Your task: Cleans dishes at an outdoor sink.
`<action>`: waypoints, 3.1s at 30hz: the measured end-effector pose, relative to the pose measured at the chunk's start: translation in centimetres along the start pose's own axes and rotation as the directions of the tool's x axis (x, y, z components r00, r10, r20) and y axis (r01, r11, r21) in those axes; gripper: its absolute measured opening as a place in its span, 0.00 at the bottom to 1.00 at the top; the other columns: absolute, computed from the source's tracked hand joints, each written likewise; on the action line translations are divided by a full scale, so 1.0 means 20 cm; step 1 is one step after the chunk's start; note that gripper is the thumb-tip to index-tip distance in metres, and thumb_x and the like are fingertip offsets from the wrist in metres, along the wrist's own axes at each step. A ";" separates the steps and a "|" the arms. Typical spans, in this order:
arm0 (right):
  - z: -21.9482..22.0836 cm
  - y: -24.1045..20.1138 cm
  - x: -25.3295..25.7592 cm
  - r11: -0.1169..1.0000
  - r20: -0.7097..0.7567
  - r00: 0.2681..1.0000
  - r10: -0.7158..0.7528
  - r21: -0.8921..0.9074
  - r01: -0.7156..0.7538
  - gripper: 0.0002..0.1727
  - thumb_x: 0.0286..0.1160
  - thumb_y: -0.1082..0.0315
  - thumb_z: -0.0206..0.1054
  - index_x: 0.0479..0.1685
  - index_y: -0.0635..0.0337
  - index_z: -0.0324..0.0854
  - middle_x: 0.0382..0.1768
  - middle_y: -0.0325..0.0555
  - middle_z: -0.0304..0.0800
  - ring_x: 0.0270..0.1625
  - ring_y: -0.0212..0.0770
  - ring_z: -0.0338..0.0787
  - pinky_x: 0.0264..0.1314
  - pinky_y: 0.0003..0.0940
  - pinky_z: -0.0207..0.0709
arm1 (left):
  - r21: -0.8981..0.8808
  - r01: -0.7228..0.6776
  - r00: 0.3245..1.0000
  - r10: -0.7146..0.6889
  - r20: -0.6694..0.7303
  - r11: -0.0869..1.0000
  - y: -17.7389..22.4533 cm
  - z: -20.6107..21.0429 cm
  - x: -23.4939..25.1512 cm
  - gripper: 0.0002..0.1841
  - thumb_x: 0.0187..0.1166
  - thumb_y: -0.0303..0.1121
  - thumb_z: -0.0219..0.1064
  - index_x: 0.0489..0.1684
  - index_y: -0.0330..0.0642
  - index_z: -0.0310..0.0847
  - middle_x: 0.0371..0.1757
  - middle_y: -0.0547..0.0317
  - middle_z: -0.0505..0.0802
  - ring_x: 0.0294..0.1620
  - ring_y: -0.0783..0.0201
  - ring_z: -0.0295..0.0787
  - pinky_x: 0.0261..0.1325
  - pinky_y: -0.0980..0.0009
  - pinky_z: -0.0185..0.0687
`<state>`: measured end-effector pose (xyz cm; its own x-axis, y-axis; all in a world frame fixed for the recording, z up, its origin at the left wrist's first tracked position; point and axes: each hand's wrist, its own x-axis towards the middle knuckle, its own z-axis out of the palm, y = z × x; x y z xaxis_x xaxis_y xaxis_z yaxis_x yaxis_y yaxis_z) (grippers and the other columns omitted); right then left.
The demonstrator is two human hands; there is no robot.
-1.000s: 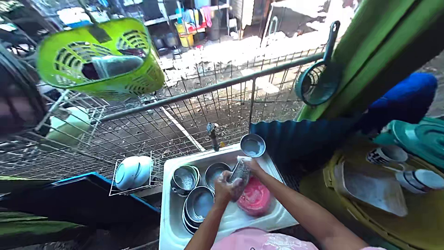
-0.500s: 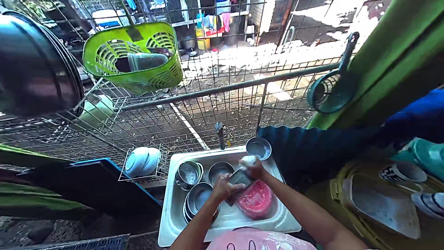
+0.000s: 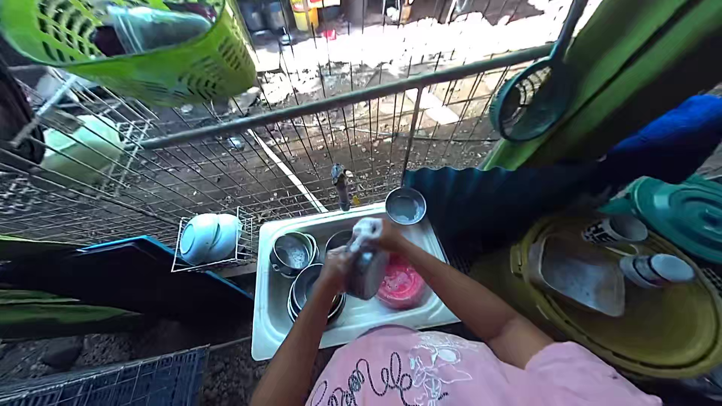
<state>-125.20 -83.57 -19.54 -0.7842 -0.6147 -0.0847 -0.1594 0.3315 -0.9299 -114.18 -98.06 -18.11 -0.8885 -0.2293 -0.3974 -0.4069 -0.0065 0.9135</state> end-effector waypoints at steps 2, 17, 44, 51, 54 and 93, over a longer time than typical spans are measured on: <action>-0.01 0.15 -0.01 0.969 -0.147 0.983 0.113 0.235 -0.076 0.20 0.87 0.65 0.57 0.62 0.74 0.82 0.55 0.56 0.90 0.55 0.35 0.87 0.64 0.33 0.79 | -0.366 0.061 0.988 -0.109 -0.112 0.929 -0.03 -0.03 0.03 0.21 0.96 0.40 0.45 0.63 0.31 0.77 0.45 0.52 0.91 0.44 0.64 0.89 0.51 0.62 0.87; 0.18 0.25 -0.18 0.978 -0.227 0.969 -0.094 -0.205 0.047 0.31 0.83 0.58 0.60 0.73 0.80 0.75 0.74 0.73 0.79 0.82 0.62 0.76 0.89 0.51 0.63 | -0.599 0.086 0.958 -0.232 -0.170 0.796 -0.16 0.04 0.09 0.27 0.96 0.49 0.39 0.74 0.37 0.70 0.54 0.48 0.88 0.50 0.61 0.88 0.53 0.60 0.86; 0.08 0.06 0.24 0.796 0.114 0.890 0.441 -0.507 -0.330 0.38 0.76 0.40 0.69 0.68 0.68 0.81 0.70 0.70 0.81 0.79 0.68 0.75 0.80 0.69 0.64 | -0.518 0.276 0.957 -0.282 0.069 0.810 -0.41 0.02 0.34 0.23 0.97 0.40 0.38 0.81 0.38 0.63 0.62 0.43 0.86 0.55 0.55 0.87 0.56 0.56 0.85; 0.20 0.18 0.02 0.797 0.425 0.861 0.281 -0.603 0.038 0.17 0.81 0.73 0.62 0.63 0.74 0.83 0.63 0.74 0.86 0.71 0.72 0.82 0.76 0.71 0.68 | -0.202 -0.208 0.953 0.152 -0.261 0.957 -0.38 -0.07 0.35 0.26 0.91 0.25 0.41 0.87 0.20 0.51 0.90 0.27 0.59 0.91 0.50 0.56 0.91 0.65 0.49; 0.12 0.25 0.09 0.735 0.185 0.968 0.170 -0.678 0.000 0.17 0.80 0.77 0.58 0.62 0.76 0.83 0.66 0.72 0.84 0.74 0.69 0.82 0.78 0.63 0.72 | -0.191 -0.168 0.972 0.130 -0.196 0.967 -0.35 0.04 0.27 0.26 0.91 0.25 0.44 0.86 0.20 0.54 0.88 0.26 0.62 0.90 0.48 0.58 0.90 0.64 0.51; 0.21 0.29 -0.14 0.937 -0.008 1.000 -0.011 -0.349 0.007 0.12 0.69 0.77 0.69 0.49 0.72 0.90 0.59 0.68 0.89 0.68 0.62 0.86 0.77 0.56 0.75 | -0.387 -0.067 0.998 0.064 -0.021 0.920 -0.40 0.25 0.22 0.27 0.95 0.32 0.36 0.89 0.26 0.49 0.87 0.34 0.66 0.84 0.56 0.68 0.85 0.62 0.62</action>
<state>-121.51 -82.94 -26.10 -0.7870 -0.6127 -0.0722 -0.3640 0.5557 -0.7475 -115.91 -94.17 -27.64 -0.9080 -0.2494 -0.3365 -0.2329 -0.3671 0.9005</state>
